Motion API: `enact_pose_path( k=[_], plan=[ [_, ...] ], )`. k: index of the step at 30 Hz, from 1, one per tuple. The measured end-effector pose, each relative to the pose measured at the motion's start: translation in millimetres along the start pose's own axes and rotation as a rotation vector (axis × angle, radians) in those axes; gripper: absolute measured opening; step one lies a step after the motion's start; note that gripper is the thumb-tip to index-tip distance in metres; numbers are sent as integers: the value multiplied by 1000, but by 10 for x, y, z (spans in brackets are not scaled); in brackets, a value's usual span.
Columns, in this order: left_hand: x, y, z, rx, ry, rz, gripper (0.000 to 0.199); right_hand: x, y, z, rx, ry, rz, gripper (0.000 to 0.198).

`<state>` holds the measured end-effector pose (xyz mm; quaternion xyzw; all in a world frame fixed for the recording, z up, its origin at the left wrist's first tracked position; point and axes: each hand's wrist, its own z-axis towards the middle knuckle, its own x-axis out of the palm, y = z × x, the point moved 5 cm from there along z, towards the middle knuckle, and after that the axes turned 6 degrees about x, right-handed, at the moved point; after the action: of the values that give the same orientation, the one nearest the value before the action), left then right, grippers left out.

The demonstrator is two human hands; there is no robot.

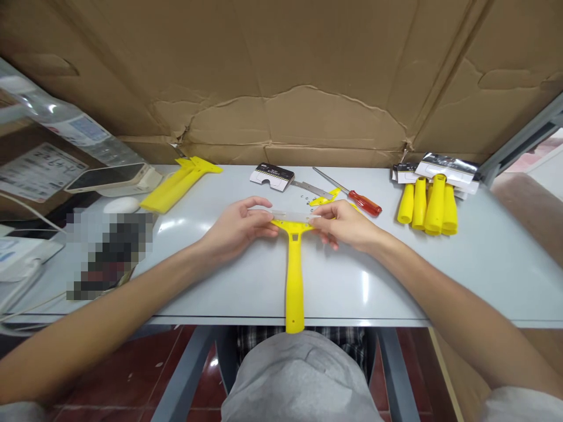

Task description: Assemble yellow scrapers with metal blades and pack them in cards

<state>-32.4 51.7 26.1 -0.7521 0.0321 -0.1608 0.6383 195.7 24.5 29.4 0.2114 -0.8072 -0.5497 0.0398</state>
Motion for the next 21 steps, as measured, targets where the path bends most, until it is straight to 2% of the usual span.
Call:
enact_pose_path(
  k=[2,5,7,11,15,21],
  plan=[
    [-10,-8,4,16,-6,11,38,-94,42,-21,-20,-83,-165,53],
    [-21,-20,9,25,-15,24,38,-328,206,-114,-169,-382,-585,49],
    [-28,-25,15,27,-19,31,36,-431,276,-163,-234,-494,-835,44],
    [-39,-28,33,38,-17,30,34,-497,182,-113,-105,-401,-1120,39],
    [-39,-38,41,48,-19,28,34,-455,88,-62,-23,-306,-1195,32],
    [-43,-61,42,40,-42,34,35,-503,151,-145,-59,-424,-1187,49]
  ],
)
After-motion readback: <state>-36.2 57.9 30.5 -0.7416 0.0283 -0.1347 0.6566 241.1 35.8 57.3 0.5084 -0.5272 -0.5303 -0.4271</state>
